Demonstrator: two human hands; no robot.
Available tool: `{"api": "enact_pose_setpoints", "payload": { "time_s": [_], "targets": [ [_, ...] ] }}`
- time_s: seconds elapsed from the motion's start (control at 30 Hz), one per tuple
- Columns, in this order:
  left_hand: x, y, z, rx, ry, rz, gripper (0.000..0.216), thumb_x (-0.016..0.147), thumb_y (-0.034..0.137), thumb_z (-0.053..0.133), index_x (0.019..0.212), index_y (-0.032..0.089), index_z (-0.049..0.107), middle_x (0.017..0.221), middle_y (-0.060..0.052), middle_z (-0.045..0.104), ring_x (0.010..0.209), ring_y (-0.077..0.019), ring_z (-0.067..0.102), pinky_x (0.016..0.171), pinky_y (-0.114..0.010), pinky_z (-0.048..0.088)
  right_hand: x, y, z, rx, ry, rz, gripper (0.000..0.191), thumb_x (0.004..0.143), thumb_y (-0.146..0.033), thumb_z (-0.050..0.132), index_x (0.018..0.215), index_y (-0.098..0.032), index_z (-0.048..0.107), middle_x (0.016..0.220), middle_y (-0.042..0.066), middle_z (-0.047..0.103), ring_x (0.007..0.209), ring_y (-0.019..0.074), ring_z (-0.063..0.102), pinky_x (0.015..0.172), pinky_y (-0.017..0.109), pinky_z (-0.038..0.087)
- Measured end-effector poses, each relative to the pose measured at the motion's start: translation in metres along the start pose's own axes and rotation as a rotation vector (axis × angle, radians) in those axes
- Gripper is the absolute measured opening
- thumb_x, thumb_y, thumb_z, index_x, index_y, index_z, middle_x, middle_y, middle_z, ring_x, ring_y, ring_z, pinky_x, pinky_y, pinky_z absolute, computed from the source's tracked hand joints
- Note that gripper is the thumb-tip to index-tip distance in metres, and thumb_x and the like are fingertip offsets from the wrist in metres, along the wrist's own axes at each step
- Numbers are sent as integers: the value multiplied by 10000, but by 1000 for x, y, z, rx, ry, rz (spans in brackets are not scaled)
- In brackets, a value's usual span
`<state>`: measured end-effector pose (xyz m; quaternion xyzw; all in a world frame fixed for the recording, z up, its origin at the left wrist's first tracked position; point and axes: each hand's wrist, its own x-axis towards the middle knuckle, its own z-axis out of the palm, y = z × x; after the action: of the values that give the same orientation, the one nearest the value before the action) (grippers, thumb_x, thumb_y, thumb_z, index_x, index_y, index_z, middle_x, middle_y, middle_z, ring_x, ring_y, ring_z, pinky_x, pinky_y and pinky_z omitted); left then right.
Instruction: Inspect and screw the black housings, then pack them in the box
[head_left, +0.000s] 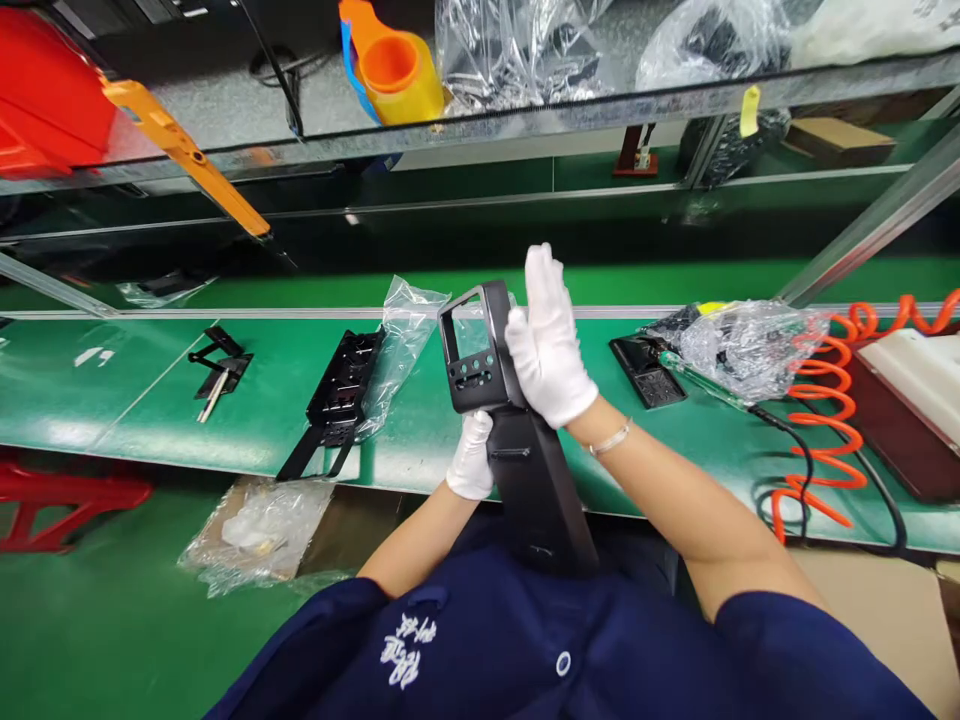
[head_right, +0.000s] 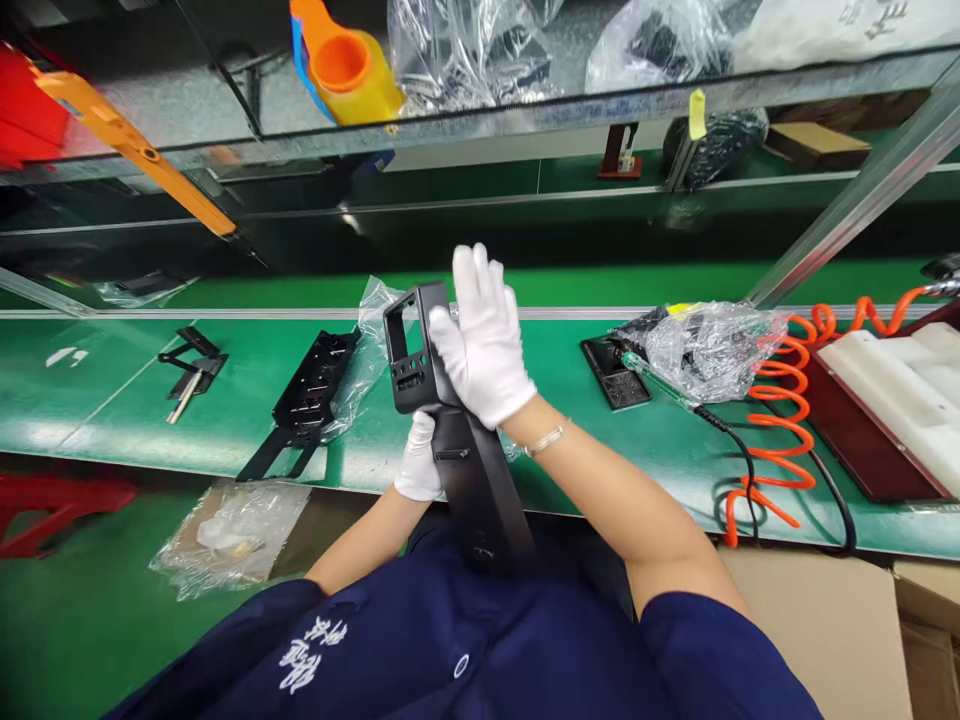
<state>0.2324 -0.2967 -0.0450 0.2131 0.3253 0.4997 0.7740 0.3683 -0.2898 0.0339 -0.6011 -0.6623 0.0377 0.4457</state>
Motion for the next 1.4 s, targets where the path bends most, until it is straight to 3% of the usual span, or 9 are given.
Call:
{"api": "enact_pose_setpoints", "payload": {
  "time_s": [0.33,0.47,0.63,0.77,0.9,1.0,1.13,1.3,1.4],
  "targets": [
    [5,1,7,-27,-16,0,381,744,458,885,1020,236,743,1115,-38,814,1327,-288,668,1166,-418,531,-1,6,-1,-31,41,-20,850,1059,-675,56,1726,-159,166,1712,45,3,1658,252,-22,1404,508,68],
    [7,1,9,-61,-41,23,473,651,461,952,1021,241,754,1119,-28,820,1285,-291,696,1151,-396,546,-6,5,-3,-62,-103,-82,877,1053,-638,-29,1690,-132,297,1704,85,84,1649,283,70,1379,536,157],
    [10,2,10,-17,-39,23,445,647,496,944,954,236,753,1087,-41,822,1382,-313,625,1186,-417,516,-3,7,-5,-76,20,-2,847,1060,-641,21,1722,-140,192,1712,52,0,1657,264,-14,1400,508,98],
    [12,3,12,-35,-70,-22,462,630,514,947,962,243,776,1100,-38,826,1343,-317,656,1167,-431,532,-3,9,-5,-40,-106,-56,854,1060,-624,-18,1695,-143,288,1707,65,79,1652,264,62,1394,515,122],
    [13,3,17,-4,-102,-51,497,609,524,958,964,221,785,1105,-62,827,1256,-318,710,1140,-433,553,2,9,-7,-72,20,6,830,1066,-634,44,1722,-146,188,1712,48,-14,1657,264,-25,1397,508,85],
    [14,3,18,-29,-119,-16,574,565,558,972,1003,235,791,1145,-60,822,1222,-323,728,1131,-442,560,3,10,-6,-61,-111,-75,845,1065,-619,13,1693,-128,294,1705,81,86,1652,265,59,1391,509,141],
    [16,4,17,-6,-58,-105,418,699,517,906,970,221,788,1077,-53,831,1303,-335,680,1139,-435,553,5,9,-4,-83,-28,-2,827,1069,-621,44,1722,-137,197,1710,67,22,1653,279,29,1383,537,132],
    [22,6,13,-42,-16,34,328,787,472,844,1025,256,776,1144,-35,817,1368,-288,636,1155,-392,538,-2,7,0,-90,-96,-117,801,1075,-596,38,1691,-161,309,1707,46,86,1654,237,83,1405,474,157],
    [26,-1,14,-19,6,-114,323,787,469,850,975,219,769,1068,-63,820,1296,-299,687,1120,-407,565,28,21,-6,-152,-14,-7,817,1069,-651,124,1714,-161,228,1709,75,32,1654,283,30,1384,540,117]
  ]
}}
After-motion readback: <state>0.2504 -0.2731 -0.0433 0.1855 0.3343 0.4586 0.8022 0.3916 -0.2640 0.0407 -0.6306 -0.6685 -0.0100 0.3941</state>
